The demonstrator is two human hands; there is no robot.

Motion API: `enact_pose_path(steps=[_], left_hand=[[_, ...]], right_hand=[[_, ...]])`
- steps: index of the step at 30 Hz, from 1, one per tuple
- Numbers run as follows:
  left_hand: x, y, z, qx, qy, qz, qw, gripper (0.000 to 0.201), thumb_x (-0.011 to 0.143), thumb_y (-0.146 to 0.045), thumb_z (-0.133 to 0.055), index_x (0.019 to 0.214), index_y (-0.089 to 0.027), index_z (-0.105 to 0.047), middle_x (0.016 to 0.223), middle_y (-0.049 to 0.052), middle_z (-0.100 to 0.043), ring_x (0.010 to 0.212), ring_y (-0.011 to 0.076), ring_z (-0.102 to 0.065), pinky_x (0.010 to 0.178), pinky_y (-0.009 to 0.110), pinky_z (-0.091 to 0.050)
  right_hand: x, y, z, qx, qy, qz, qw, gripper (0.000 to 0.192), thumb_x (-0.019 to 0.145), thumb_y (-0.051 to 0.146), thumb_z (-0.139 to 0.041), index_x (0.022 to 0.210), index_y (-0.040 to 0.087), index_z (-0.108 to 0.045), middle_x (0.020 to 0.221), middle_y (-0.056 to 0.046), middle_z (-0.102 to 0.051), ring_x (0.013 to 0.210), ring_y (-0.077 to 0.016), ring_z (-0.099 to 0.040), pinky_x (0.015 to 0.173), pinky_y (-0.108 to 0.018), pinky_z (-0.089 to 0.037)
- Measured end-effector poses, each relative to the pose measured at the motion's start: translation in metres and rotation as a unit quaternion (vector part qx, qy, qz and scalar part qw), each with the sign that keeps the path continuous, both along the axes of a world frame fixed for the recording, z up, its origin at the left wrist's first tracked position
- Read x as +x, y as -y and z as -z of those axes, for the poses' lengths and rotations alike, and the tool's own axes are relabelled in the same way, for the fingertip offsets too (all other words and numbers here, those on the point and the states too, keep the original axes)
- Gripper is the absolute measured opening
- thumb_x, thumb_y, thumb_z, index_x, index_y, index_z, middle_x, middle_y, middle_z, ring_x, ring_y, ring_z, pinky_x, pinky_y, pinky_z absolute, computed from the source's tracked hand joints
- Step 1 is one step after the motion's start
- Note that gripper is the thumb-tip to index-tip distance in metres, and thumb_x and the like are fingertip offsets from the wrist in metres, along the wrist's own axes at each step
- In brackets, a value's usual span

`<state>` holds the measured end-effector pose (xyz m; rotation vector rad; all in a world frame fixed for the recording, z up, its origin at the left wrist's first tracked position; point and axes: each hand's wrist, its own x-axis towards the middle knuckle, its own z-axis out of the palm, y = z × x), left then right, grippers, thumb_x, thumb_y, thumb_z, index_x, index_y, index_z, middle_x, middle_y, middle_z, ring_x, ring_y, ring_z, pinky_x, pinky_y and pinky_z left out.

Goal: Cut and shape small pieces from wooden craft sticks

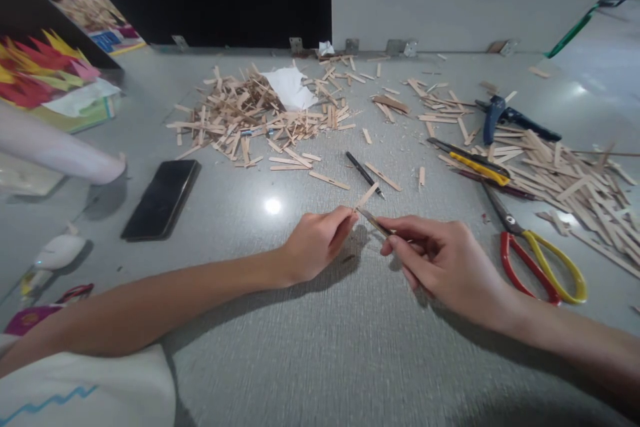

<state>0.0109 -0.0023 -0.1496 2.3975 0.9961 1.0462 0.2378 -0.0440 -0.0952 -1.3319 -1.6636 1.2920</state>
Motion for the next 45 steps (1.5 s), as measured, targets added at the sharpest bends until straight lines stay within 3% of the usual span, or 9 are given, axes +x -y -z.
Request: enact_pose_path(steps=[4, 7, 15, 21, 26, 29, 31, 37, 45], left_hand=[[-0.002, 0.003, 0.004, 0.095, -0.052, -0.003, 0.994, 0.041, 0.12, -0.029, -0.031, 0.094, -0.017, -0.061, 0.057, -0.008, -0.055, 0.043, 0.0076, -0.043, 0.046, 0.022, -0.03], [-0.002, 0.004, 0.007, 0.122, -0.076, -0.007, 0.99, 0.044, 0.121, -0.028, -0.027, 0.094, -0.017, -0.06, 0.058, -0.007, -0.057, 0.043, 0.0079, -0.044, 0.046, 0.023, -0.031], [-0.002, 0.004, 0.008, 0.11, -0.082, -0.003, 0.991, 0.046, 0.121, -0.029, -0.025, 0.09, -0.018, -0.057, 0.057, -0.008, -0.056, 0.042, 0.0079, -0.042, 0.045, 0.024, -0.031], [-0.002, 0.004, 0.006, 0.086, -0.084, 0.002, 0.993, 0.045, 0.12, -0.028, -0.025, 0.089, -0.019, -0.055, 0.056, -0.008, -0.052, 0.042, 0.0081, -0.04, 0.043, 0.025, -0.027], [-0.003, 0.005, 0.004, 0.06, -0.087, -0.001, 0.994, 0.046, 0.12, -0.029, -0.025, 0.09, -0.018, -0.058, 0.056, -0.009, -0.049, 0.042, 0.0085, -0.039, 0.045, 0.024, -0.028], [-0.003, 0.005, 0.003, 0.049, -0.088, -0.006, 0.995, 0.048, 0.12, -0.03, -0.024, 0.089, -0.018, -0.059, 0.055, -0.009, -0.048, 0.042, 0.0085, -0.037, 0.045, 0.024, -0.028], [-0.003, 0.005, 0.003, 0.033, -0.091, -0.008, 0.995, 0.048, 0.12, -0.03, -0.025, 0.089, -0.018, -0.06, 0.056, -0.008, -0.048, 0.043, 0.0086, -0.038, 0.046, 0.023, -0.029], [-0.004, 0.005, 0.006, -0.009, -0.081, 0.007, 0.997, 0.048, 0.119, -0.034, -0.027, 0.089, -0.018, -0.061, 0.058, -0.007, -0.05, 0.045, 0.0091, -0.039, 0.048, 0.023, -0.031], [-0.001, 0.003, -0.001, -0.124, -0.055, -0.013, 0.991, 0.045, 0.116, -0.037, -0.033, 0.085, -0.02, -0.06, 0.061, -0.005, -0.053, 0.05, 0.0112, -0.045, 0.052, 0.023, -0.035]], right_hand=[[-0.003, 0.005, -0.006, -0.088, -0.023, 0.014, 0.996, 0.037, 0.097, 0.035, -0.068, 0.126, 0.017, -0.081, 0.081, -0.006, -0.076, 0.036, -0.0078, -0.049, 0.028, -0.021, -0.041], [-0.004, 0.01, -0.005, -0.088, -0.013, 0.012, 0.996, 0.036, 0.098, 0.035, -0.066, 0.125, 0.018, -0.082, 0.081, -0.006, -0.076, 0.036, -0.0079, -0.049, 0.029, -0.022, -0.039], [-0.009, 0.015, 0.006, 0.114, 0.097, -0.005, 0.989, 0.033, 0.1, 0.017, -0.055, 0.115, 0.013, -0.084, 0.056, 0.003, -0.065, 0.038, -0.0084, -0.051, 0.043, -0.022, -0.041], [-0.01, 0.015, 0.021, 0.246, 0.142, -0.003, 0.959, 0.035, 0.101, 0.015, -0.053, 0.116, 0.009, -0.083, 0.085, -0.012, -0.083, 0.063, -0.0171, -0.074, 0.061, -0.026, -0.055], [-0.011, 0.008, 0.017, 0.107, 0.076, -0.014, 0.991, 0.034, 0.1, 0.019, -0.054, 0.116, 0.013, -0.084, 0.069, -0.002, -0.073, 0.043, -0.0105, -0.059, 0.045, -0.023, -0.048], [-0.01, 0.006, 0.013, -0.007, 0.02, -0.008, 1.0, 0.036, 0.102, 0.027, -0.056, 0.125, 0.014, -0.081, 0.075, -0.001, -0.071, 0.037, -0.0083, -0.054, 0.034, -0.021, -0.042], [-0.008, 0.007, 0.012, -0.031, 0.014, -0.007, 0.999, 0.038, 0.102, 0.03, -0.056, 0.128, 0.015, -0.08, 0.078, -0.002, -0.072, 0.037, -0.0083, -0.052, 0.032, -0.021, -0.04], [-0.009, 0.01, 0.02, 0.206, 0.122, -0.017, 0.971, 0.031, 0.099, 0.015, -0.055, 0.11, 0.012, -0.084, 0.073, -0.004, -0.078, 0.053, -0.0115, -0.063, 0.056, -0.023, -0.051], [-0.009, 0.006, 0.032, 0.267, 0.152, -0.003, 0.952, 0.031, 0.103, 0.014, -0.055, 0.119, 0.008, -0.081, 0.08, -0.007, -0.083, 0.055, -0.0128, -0.07, 0.056, -0.022, -0.051]])
